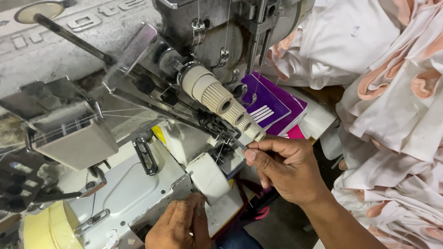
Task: The person threads a sewing machine by hand, guiding the thread through the tension discs and needle area. The hands repeatedly pull and adjust the thread to ensure it is properly seated in the machine's threading path.
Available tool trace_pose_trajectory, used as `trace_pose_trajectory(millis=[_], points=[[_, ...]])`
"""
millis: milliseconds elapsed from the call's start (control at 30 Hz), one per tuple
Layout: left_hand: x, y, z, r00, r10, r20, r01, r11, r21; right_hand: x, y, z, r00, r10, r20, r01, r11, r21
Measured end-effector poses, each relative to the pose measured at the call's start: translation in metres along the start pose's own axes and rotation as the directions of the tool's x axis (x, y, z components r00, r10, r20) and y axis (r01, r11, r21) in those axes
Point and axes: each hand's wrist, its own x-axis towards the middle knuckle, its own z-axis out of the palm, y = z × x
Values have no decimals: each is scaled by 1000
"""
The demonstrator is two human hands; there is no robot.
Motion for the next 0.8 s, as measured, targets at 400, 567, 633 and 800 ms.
trace_pose_trajectory(millis=[400,567,633,800], points=[[-2,-5,-1,1000,10,-4,-10,1000,22,-5,19,3,967,241,85,-255,902,348],[-5,-8,-2,1000,-9,-12,9,1000,-2,-3,15,11,987,139,76,-156,936,314],[-5,-7,-3,1000,-12,-8,12,1000,-14,-4,14,11,988,148,44,-155,949,274],[-3,-2,-9,999,-9,35,10,999,-43,0,-22,8,976,-211,59,219,957,-192]])
